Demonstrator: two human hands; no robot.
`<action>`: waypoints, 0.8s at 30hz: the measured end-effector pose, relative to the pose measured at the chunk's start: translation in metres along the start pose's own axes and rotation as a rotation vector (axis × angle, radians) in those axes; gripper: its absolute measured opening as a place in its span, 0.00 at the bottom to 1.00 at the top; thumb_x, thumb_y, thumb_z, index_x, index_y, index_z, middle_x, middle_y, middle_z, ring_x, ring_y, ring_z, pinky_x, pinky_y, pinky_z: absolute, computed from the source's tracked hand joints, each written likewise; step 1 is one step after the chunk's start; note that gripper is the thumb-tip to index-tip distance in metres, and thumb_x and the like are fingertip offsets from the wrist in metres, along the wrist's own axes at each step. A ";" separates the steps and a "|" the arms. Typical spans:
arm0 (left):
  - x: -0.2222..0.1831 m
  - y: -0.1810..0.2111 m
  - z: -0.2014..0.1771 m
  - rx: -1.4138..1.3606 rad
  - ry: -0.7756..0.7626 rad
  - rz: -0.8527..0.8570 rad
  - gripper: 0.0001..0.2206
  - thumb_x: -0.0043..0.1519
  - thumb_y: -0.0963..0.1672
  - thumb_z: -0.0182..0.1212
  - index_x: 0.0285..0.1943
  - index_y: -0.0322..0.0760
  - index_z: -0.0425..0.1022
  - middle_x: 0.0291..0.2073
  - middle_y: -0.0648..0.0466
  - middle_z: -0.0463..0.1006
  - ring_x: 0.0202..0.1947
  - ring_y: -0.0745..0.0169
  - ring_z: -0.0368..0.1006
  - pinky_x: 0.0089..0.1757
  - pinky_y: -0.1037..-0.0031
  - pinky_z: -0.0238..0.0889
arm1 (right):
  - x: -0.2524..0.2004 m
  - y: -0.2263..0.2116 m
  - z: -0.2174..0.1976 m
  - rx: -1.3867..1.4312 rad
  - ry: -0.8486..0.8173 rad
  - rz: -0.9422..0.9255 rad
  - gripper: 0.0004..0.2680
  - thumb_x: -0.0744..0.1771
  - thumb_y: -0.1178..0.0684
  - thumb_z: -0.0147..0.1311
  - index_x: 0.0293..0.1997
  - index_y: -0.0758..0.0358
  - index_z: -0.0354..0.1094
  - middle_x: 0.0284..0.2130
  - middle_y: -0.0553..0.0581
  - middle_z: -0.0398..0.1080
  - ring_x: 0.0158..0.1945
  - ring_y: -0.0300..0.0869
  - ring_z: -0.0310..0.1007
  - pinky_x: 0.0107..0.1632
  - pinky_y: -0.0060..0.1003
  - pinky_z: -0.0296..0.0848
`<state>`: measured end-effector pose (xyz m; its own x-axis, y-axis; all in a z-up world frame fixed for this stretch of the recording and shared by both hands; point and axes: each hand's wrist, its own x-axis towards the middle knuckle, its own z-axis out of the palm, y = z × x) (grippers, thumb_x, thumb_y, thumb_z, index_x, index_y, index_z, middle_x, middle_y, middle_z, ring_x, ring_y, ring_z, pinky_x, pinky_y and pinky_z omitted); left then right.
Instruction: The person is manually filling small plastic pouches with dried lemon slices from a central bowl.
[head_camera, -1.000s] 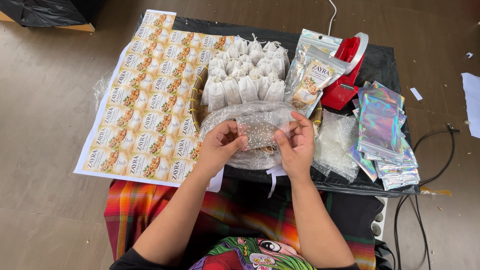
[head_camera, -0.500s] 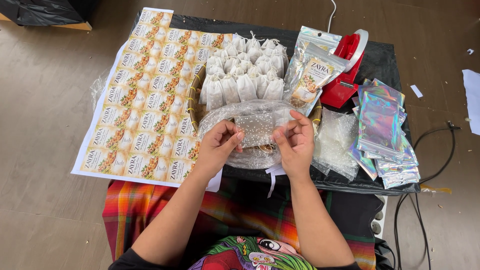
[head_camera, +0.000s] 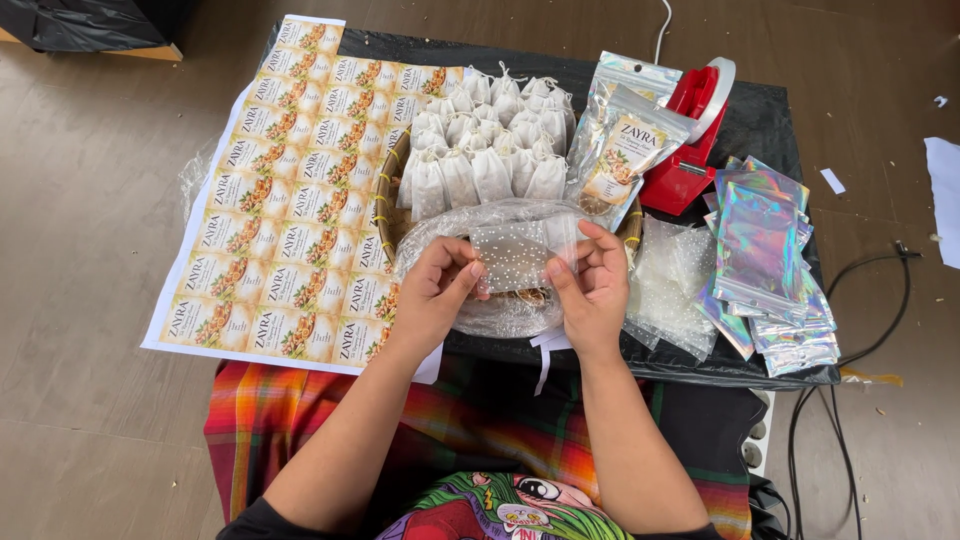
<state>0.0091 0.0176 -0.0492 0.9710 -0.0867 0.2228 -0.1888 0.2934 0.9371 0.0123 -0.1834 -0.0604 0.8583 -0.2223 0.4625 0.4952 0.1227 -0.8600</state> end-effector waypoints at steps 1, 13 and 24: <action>-0.001 -0.002 -0.001 0.000 0.000 0.000 0.04 0.67 0.39 0.58 0.47 0.30 0.71 0.29 0.48 0.76 0.30 0.66 0.78 0.38 0.70 0.79 | -0.001 0.001 0.000 0.000 0.000 0.000 0.20 0.66 0.65 0.59 0.64 0.69 0.56 0.31 0.57 0.64 0.31 0.39 0.74 0.39 0.29 0.76; -0.013 0.014 0.005 0.141 -0.086 0.202 0.29 0.65 0.34 0.52 0.74 0.37 0.44 0.49 0.46 0.66 0.34 0.67 0.67 0.34 0.80 0.64 | -0.003 -0.014 0.004 0.008 0.041 0.002 0.21 0.64 0.65 0.63 0.63 0.67 0.59 0.33 0.54 0.66 0.34 0.33 0.68 0.38 0.24 0.70; 0.002 0.067 0.011 0.610 0.042 0.499 0.21 0.61 0.41 0.68 0.62 0.34 0.69 0.41 0.51 0.72 0.36 0.56 0.70 0.43 0.66 0.68 | 0.025 -0.056 0.011 -0.136 -0.038 0.088 0.17 0.63 0.64 0.65 0.58 0.67 0.68 0.31 0.56 0.73 0.35 0.32 0.68 0.42 0.26 0.71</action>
<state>-0.0033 0.0265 0.0173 0.7529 -0.0426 0.6568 -0.6389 -0.2869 0.7138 0.0072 -0.1851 0.0019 0.9033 -0.1791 0.3899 0.3975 0.0076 -0.9176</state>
